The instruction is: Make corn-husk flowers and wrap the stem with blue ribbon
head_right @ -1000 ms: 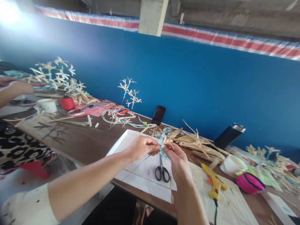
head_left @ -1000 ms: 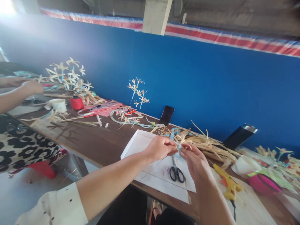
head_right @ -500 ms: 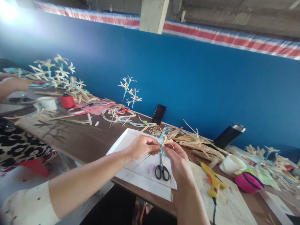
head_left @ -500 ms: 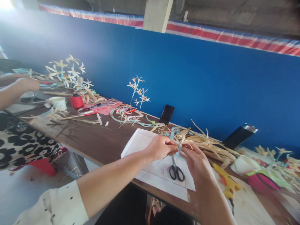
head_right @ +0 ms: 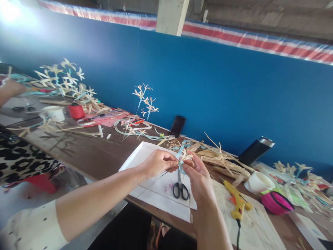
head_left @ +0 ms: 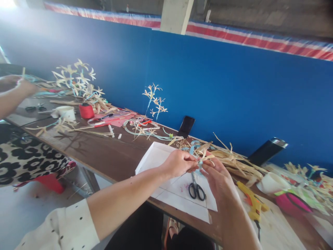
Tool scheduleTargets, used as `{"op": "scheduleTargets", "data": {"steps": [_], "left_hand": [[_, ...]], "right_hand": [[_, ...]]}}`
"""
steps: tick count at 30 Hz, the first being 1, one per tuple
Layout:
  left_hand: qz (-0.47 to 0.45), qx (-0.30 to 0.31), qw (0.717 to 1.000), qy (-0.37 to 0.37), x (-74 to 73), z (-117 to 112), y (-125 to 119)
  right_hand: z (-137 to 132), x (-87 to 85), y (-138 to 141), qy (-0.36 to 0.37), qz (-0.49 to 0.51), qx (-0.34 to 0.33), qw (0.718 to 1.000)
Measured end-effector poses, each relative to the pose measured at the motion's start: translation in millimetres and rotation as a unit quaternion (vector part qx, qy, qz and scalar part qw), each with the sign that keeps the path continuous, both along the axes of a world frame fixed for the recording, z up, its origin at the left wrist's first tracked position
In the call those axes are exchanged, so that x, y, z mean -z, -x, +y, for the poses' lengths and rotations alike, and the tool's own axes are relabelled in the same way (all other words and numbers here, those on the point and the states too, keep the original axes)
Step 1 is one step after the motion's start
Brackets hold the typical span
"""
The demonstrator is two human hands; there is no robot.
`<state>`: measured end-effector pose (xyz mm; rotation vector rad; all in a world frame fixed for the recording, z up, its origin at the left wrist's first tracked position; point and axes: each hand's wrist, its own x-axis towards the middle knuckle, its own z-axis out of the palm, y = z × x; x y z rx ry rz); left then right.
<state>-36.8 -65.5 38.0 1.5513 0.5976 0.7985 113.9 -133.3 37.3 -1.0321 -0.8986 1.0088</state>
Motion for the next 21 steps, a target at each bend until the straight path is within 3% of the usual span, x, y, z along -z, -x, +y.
{"op": "scheduleTargets", "data": {"steps": [21], "left_hand": [[0.035,0.006,0.999,-0.004,-3.0,-1.6,1.3]], "right_hand": [[-1.4,0.6,-5.7,-0.001,-0.026,0.004,1.000]]}}
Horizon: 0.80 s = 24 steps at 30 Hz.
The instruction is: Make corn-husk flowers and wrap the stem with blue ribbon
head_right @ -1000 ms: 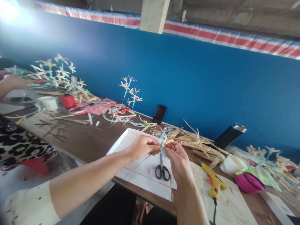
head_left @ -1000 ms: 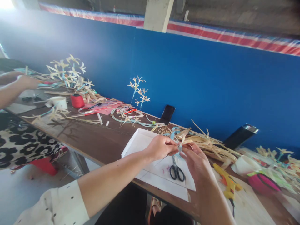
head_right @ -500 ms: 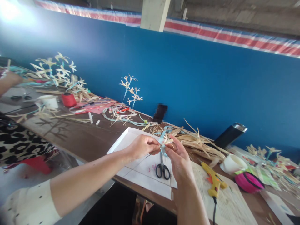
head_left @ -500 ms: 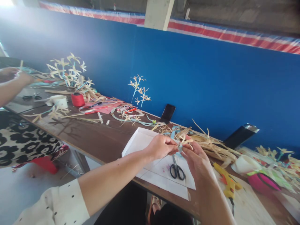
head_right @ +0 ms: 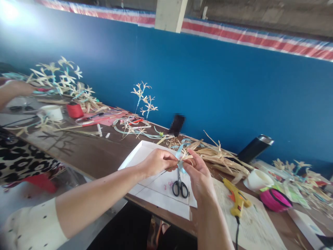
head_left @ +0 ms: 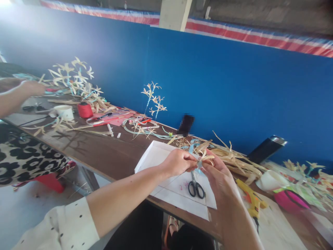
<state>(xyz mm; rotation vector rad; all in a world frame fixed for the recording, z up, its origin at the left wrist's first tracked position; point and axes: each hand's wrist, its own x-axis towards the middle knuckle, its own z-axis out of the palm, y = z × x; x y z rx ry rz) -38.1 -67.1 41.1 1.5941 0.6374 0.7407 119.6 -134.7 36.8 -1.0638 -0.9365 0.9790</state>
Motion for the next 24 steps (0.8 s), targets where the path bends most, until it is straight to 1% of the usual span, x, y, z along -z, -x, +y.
{"op": "scheduleTargets", "data": {"steps": [6,9,12,16,21,24], "left_hand": [[0.007,0.005,1.000,-0.018,-0.9,1,0],[0.016,0.002,0.999,-0.044,-2.1,0,0],[0.029,-0.011,0.996,-0.089,-3.1,-1,1],[0.031,-0.038,0.985,-0.163,-4.7,-4,2],[0.041,-0.076,0.966,-0.243,-5.2,-8,2],[0.042,-0.088,0.956,-0.278,-5.2,-8,3]], "right_hand": [[-3,-1.9,1,0.009,0.014,0.005,1.000],[-4,-2.9,1,0.020,0.017,0.005,1.000],[-4,-3.7,1,0.024,0.016,0.004,1.000],[-5,-6.1,2,0.026,0.015,-0.013,0.999],[-6,-10.3,3,0.014,-0.021,0.013,1.000],[-5,-8.8,1,0.013,-0.033,0.021,0.999]]}}
